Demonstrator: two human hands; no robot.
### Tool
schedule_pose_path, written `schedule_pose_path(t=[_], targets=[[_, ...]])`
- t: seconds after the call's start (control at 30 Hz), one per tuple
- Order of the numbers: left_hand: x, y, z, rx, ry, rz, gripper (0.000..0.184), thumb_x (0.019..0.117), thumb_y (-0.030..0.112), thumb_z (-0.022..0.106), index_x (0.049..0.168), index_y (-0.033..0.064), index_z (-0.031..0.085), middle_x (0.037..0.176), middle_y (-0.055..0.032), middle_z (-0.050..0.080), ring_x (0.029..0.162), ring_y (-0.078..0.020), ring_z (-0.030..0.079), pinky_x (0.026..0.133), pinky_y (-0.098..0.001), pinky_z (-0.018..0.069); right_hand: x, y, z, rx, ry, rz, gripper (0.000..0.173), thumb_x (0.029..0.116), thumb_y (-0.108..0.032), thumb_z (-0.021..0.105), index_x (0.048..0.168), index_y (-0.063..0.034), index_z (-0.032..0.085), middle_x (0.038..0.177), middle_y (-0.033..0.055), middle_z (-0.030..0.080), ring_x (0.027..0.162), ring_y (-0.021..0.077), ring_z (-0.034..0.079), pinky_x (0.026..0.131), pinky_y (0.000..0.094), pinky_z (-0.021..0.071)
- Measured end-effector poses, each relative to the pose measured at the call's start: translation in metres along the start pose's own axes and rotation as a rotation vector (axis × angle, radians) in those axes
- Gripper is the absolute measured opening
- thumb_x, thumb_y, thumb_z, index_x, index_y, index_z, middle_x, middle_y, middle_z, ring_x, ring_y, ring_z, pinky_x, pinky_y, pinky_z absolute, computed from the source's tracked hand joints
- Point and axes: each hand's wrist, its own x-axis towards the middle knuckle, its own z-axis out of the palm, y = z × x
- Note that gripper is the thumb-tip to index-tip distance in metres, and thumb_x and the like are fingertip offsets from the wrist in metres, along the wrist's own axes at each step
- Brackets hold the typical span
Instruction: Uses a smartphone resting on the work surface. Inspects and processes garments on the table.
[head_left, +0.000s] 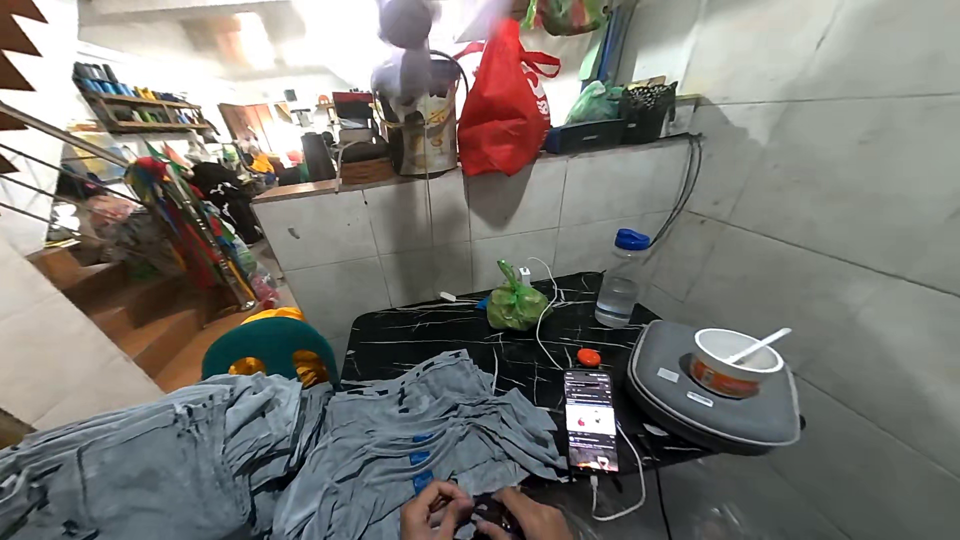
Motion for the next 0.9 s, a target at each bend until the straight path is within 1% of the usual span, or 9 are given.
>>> schedule_pose_path(t=[0.1, 0.27, 0.33, 0.4, 0.47, 0.57, 0.7, 0.8, 0.9], targets=[[-0.004, 0.004, 0.003, -0.008, 0.005, -0.033, 0.005, 0.0891, -0.004, 0.071, 0.094, -0.0033, 0.071, 0.088, -0.0060, 0.075, 0.079, -0.0095, 0.073, 0.076, -0.0280, 0.0628, 0.001, -0.006, 0.007, -0.040, -0.015, -0.003, 0.038, 0.1007, -0.037, 0.065, 0.113, -0.0017, 0.072, 0.096, 0.0153, 0.076, 0.083, 0.0317, 0.076, 0.072, 0.0549, 0.0608], [-0.004, -0.001, 0.002, -0.057, 0.013, -0.026, 0.006, 0.0882, -0.005, 0.072, 0.094, -0.0030, 0.071, 0.090, -0.0062, 0.075, 0.083, -0.0106, 0.073, 0.078, -0.0282, 0.0629, 0.002, -0.006, 0.018, -0.159, 0.101, -0.089, 0.033, 0.1059, -0.033, 0.055, 0.104, -0.0050, 0.074, 0.086, 0.0118, 0.074, 0.072, 0.0275, 0.074, 0.061, 0.0481, 0.0604], [-0.004, -0.001, 0.003, -0.086, 0.049, -0.049, 0.006, 0.0896, -0.005, 0.071, 0.095, -0.0031, 0.069, 0.092, -0.0072, 0.075, 0.086, -0.0128, 0.074, 0.081, -0.0301, 0.0633, 0.004, -0.009, 0.018, -0.085, 0.183, -0.014, 0.034, 0.1032, -0.035, 0.061, 0.106, -0.0037, 0.074, 0.087, 0.0109, 0.075, 0.073, 0.0254, 0.075, 0.063, 0.0473, 0.0615], [-0.003, 0.001, 0.005, -0.087, 0.091, -0.073, 0.006, 0.0909, -0.004, 0.070, 0.095, -0.0029, 0.066, 0.093, -0.0086, 0.076, 0.087, -0.0143, 0.075, 0.081, -0.0315, 0.0641, 0.011, -0.012, 0.018, 0.161, 0.225, 0.140, 0.035, 0.0961, -0.034, 0.071, 0.106, -0.0001, 0.074, 0.083, 0.0121, 0.073, 0.072, 0.0241, 0.070, 0.068, 0.0452, 0.0593], [-0.006, 0.002, 0.010, -0.014, 0.090, -0.027, 0.006, 0.0897, -0.004, 0.072, 0.095, -0.0042, 0.068, 0.094, -0.0097, 0.076, 0.086, -0.0137, 0.075, 0.080, -0.0309, 0.0648, 0.020, -0.008, 0.018, 0.427, 0.154, 0.288, 0.030, 0.0928, -0.030, 0.075, 0.098, -0.0010, 0.074, 0.082, 0.0095, 0.071, 0.074, 0.0181, 0.068, 0.072, 0.0388, 0.0580], [-0.012, -0.001, 0.017, 0.275, 0.065, 0.190, 0.006, 0.0849, -0.003, 0.074, 0.090, -0.0040, 0.076, 0.096, -0.0123, 0.078, 0.089, -0.0136, 0.076, 0.084, -0.0285, 0.0630, 0.034, 0.003, 0.017, 0.561, -0.023, 0.370, 0.036, 0.0973, -0.036, 0.070, 0.087, -0.0014, 0.073, 0.078, 0.0063, 0.070, 0.071, 0.0130, 0.068, 0.073, 0.0349, 0.0581], [-0.020, -0.005, 0.024, 0.494, 0.075, 0.349, 0.008, 0.0826, -0.002, 0.072, 0.086, 0.0001, 0.078, 0.090, -0.0097, 0.077, 0.090, -0.0170, 0.074, 0.090, -0.0285, 0.0589, 0.038, 0.008, 0.022, 0.531, -0.126, 0.353, 0.029, 0.0954, -0.029, 0.070, 0.090, -0.0006, 0.074, 0.079, 0.0077, 0.068, 0.074, 0.0143, 0.065, 0.074, 0.0366, 0.0548], [-0.022, -0.005, 0.026, 0.391, 0.137, 0.279, 0.009, 0.0848, -0.003, 0.072, 0.088, 0.0010, 0.079, 0.092, -0.0076, 0.079, 0.089, -0.0119, 0.075, 0.088, -0.0265, 0.0608, 0.035, 0.005, 0.022, 0.484, -0.086, 0.354, 0.025, 0.0969, -0.024, 0.068, 0.096, 0.0011, 0.072, 0.084, 0.0115, 0.069, 0.078, 0.0188, 0.066, 0.078, 0.0405, 0.0550], [-0.020, -0.006, 0.020, 0.235, 0.174, 0.129, 0.007, 0.0844, 0.000, 0.078, 0.091, 0.0010, 0.078, 0.088, -0.0061, 0.078, 0.078, -0.0088, 0.075, 0.075, -0.0259, 0.0639, 0.026, 0.001, 0.024, 0.528, 0.034, 0.347, 0.021, 0.0970, -0.019, 0.067, 0.096, 0.0019, 0.071, 0.084, 0.0106, 0.069, 0.078, 0.0169, 0.066, 0.078, 0.0377, 0.0556]])
